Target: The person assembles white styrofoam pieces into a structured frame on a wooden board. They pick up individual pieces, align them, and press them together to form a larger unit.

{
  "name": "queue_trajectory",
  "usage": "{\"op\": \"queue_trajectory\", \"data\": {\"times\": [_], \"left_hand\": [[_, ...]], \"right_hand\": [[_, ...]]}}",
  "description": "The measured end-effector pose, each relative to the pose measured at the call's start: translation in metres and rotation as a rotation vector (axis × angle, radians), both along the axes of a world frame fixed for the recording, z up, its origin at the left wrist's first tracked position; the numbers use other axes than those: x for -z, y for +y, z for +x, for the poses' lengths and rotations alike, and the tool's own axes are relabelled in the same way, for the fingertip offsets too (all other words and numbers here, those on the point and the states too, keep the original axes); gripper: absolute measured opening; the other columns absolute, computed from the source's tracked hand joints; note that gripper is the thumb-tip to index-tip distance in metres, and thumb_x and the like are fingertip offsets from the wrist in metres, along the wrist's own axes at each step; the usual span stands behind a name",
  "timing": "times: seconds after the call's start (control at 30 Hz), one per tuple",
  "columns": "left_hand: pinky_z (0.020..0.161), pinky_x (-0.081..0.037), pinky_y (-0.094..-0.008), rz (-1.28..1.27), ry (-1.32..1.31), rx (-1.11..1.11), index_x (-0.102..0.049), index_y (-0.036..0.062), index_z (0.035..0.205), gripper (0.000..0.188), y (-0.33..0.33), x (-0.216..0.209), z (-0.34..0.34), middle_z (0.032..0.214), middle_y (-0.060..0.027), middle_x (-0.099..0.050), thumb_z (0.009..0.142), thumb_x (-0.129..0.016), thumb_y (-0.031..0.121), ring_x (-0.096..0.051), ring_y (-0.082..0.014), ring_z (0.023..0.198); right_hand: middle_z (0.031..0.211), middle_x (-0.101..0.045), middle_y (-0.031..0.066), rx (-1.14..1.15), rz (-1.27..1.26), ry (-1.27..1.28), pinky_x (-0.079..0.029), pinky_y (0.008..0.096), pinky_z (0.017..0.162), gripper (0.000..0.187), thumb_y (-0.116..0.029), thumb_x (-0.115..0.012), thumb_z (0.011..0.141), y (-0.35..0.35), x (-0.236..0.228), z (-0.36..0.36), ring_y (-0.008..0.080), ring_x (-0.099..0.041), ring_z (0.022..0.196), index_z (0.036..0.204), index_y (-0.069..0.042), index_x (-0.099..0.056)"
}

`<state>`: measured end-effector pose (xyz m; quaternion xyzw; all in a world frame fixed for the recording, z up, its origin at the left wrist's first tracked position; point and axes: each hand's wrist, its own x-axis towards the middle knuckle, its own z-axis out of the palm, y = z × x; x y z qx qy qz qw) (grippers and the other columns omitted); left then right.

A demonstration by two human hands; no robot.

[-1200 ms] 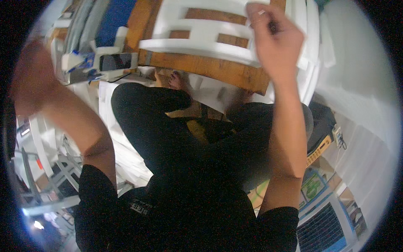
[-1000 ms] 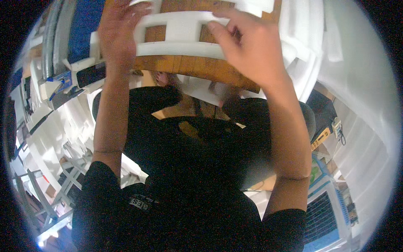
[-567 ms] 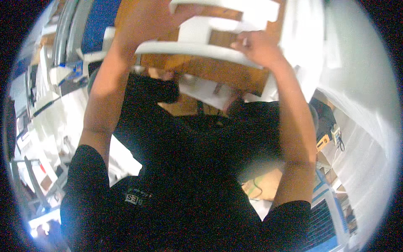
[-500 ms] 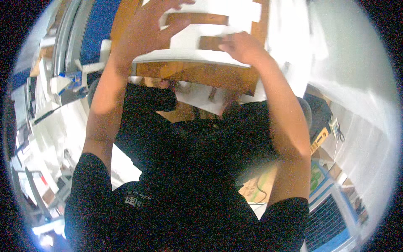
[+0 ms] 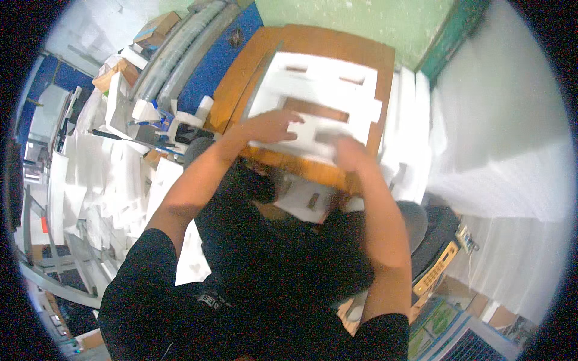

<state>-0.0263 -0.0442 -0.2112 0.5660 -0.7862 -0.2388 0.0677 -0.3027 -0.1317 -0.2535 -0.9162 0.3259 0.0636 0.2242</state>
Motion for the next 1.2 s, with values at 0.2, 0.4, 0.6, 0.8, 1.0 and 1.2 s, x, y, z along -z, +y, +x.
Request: {"op": "queue_trajectory", "data": {"times": [0.2,0.4,0.6,0.8,1.0,1.2], "left_hand": [[0.105,-0.045,-0.0483,0.137,-0.021,-0.138,-0.059,0.0098,0.133,0.051,0.001,0.035,-0.011,0.134,-0.0178,-0.06,0.095,-0.062,0.044,-0.057,-0.0379,0.122],[0.114,-0.023,-0.0647,0.149,-0.086,-0.056,-0.061,0.0125,0.135,0.067,0.006,0.065,-0.036,0.139,-0.0155,-0.058,0.096,-0.046,0.065,-0.05,-0.0356,0.132],[0.104,0.0,-0.0848,-0.074,-0.56,-0.674,-0.056,0.0217,0.143,0.079,0.043,0.044,-0.029,0.163,-0.0139,-0.03,0.086,-0.053,0.076,-0.017,-0.0431,0.152],[0.098,-0.008,-0.0891,-0.227,-0.427,-0.728,-0.052,0.0382,0.145,0.096,0.057,0.067,-0.013,0.167,-0.01,-0.018,0.064,-0.064,0.088,-0.009,-0.0501,0.151],[0.111,-0.029,-0.06,-0.483,-0.543,-0.746,-0.058,0.0137,0.137,0.077,0.047,0.05,-0.017,0.151,-0.0196,-0.042,0.077,-0.074,0.059,-0.043,-0.0392,0.135],[0.099,-0.003,-0.0892,-0.26,-0.405,-0.819,-0.054,0.0377,0.144,0.095,0.061,0.08,-0.01,0.168,-0.0079,-0.015,0.066,-0.057,0.091,-0.011,-0.0415,0.153]], "right_hand": [[0.101,-0.071,0.0219,0.17,0.098,-0.081,-0.053,0.0432,0.089,0.047,-0.035,-0.08,0.078,-0.007,-0.033,-0.002,0.0345,-0.068,0.099,0.109,-0.001,-0.071],[0.124,-0.062,0.0241,0.303,-0.304,-0.309,-0.047,0.0485,0.1,0.054,-0.046,-0.065,0.094,-0.051,-0.001,-0.007,0.0391,-0.058,0.117,0.126,-0.002,-0.063],[0.159,-0.031,0.0241,0.386,-0.336,0.004,-0.01,0.0778,0.11,0.087,-0.076,-0.051,0.089,0.037,0.007,0.023,0.0475,-0.02,0.149,0.149,-0.013,-0.049],[0.162,-0.019,0.0287,0.371,-0.365,0.074,-0.012,0.0819,0.107,0.096,-0.08,-0.053,0.083,0.039,0.021,0.022,0.0567,-0.005,0.149,0.157,-0.022,-0.036],[0.161,-0.02,0.0291,0.329,-0.349,0.07,-0.015,0.0781,0.11,0.093,-0.081,-0.05,0.085,0.034,0.031,0.022,0.0559,-0.014,0.148,0.155,-0.02,-0.039],[0.159,-0.026,0.0289,0.363,-0.314,0.007,-0.012,0.075,0.113,0.094,-0.079,-0.054,0.084,0.034,0.03,0.028,0.0523,-0.02,0.148,0.151,-0.013,-0.044]]}}
